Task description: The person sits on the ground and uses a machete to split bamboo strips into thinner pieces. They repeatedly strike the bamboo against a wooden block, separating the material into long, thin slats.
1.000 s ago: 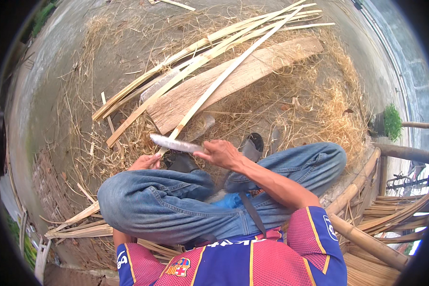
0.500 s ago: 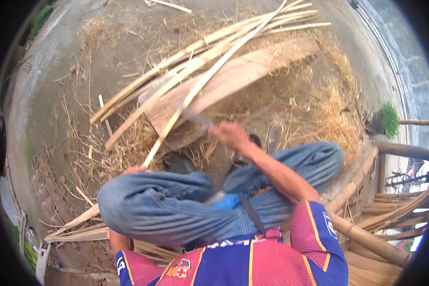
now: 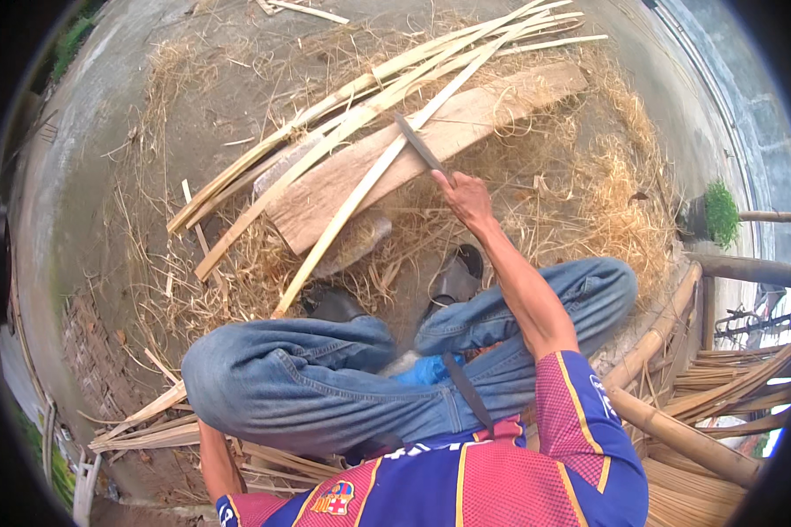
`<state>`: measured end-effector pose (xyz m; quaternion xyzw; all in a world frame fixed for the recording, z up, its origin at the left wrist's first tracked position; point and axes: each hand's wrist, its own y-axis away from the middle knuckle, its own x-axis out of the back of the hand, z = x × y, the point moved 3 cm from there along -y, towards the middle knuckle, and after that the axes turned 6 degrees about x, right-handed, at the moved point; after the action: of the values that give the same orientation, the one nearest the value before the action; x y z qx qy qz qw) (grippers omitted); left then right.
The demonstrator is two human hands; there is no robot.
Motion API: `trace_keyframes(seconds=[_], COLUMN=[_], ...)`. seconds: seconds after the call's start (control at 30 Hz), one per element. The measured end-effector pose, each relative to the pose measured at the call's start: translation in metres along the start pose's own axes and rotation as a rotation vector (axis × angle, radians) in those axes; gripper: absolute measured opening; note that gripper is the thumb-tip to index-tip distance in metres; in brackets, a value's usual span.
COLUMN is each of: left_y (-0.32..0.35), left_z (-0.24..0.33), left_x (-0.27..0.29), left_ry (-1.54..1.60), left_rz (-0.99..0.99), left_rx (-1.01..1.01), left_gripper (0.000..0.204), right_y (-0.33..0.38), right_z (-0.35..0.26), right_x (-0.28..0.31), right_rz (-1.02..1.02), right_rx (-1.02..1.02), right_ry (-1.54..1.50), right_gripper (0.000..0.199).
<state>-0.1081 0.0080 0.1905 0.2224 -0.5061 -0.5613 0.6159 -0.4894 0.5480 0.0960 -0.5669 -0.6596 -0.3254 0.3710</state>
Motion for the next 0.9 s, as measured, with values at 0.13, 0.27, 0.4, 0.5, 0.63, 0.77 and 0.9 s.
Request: trace_keyframes(seconds=[0.13,0.27,0.4,0.5,0.63,0.77,0.9], left_y=[-0.017,-0.116,-0.121,-0.131,-0.131,-0.124,-0.116], left_z=[0.061,0.155,0.214,0.195,0.159,0.149,0.108], left_x=[-0.028,-0.099,-0.141,-0.143,-0.116,-0.108,-0.078], left_ry=[-0.030,0.100,0.196,0.191,0.283,0.159,0.203], left_rz=[0.005,-0.325,-0.371,-0.440,-0.511,-0.456,-0.423], left_rx=[-0.255,-0.359,-0.247,-0.161,-0.106,-0.201,-0.096], left_gripper=[0.035,0.041,0.043,0.046,0.046,0.046,0.042], right_y=[-0.002,0.013,0.057,0.075,0.029,0.070,0.007], right_z=[-0.016,-0.046,-0.080,-0.074,-0.040,-0.095,0.019], right_x=[-0.011,-0.021,-0.026,-0.019,0.004,-0.020,0.018], right_rz=[-0.037,-0.110,-0.363,-0.254,-0.173,-0.423,0.023], right_rx=[-0.027,-0.054,0.242,0.629,0.163,0.712,-0.288], right_ry=[-0.120,-0.274,-0.151,-0.038,0.047,0.116,-0.149], right_gripper=[0.075,0.073,0.065,0.060,0.060,0.060,0.068])
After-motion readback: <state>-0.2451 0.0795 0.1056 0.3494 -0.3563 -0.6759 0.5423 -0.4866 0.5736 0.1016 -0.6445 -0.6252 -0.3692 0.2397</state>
